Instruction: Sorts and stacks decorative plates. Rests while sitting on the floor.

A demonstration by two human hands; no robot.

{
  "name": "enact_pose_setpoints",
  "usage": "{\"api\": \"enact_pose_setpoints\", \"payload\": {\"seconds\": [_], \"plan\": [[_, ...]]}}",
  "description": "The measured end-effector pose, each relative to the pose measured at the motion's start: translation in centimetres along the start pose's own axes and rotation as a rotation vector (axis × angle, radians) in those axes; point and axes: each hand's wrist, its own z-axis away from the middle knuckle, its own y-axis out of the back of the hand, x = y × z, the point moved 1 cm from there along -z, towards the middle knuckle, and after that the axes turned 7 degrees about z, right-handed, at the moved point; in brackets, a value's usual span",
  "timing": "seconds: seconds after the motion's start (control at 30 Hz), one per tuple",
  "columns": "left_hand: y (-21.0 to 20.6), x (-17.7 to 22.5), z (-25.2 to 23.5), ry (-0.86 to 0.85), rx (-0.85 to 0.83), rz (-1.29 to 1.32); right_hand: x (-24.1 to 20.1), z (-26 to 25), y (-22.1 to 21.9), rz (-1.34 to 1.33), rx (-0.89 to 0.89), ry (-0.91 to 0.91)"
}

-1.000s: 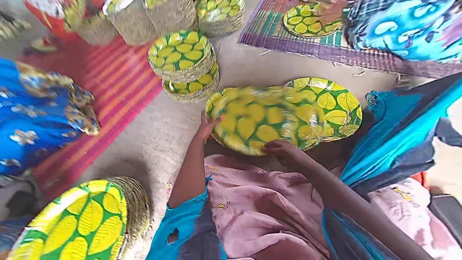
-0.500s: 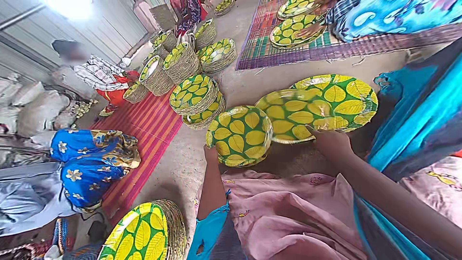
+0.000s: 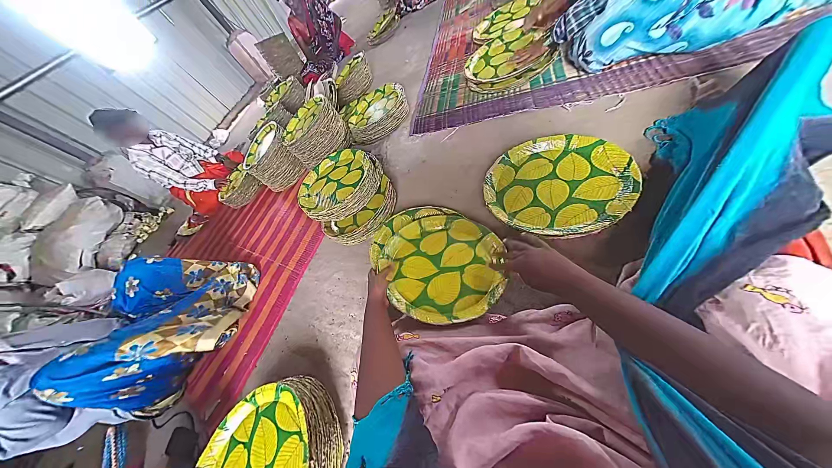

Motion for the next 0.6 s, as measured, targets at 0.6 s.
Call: {"api": "enact_pose_setpoints", "payload": {"seconds": [0.6], "plan": [[0.7, -0.3, -1.2, -0.035, 0.075, -0.071, -1.9, -1.3, -1.8, -0.076, 0.133, 0.387]]}}
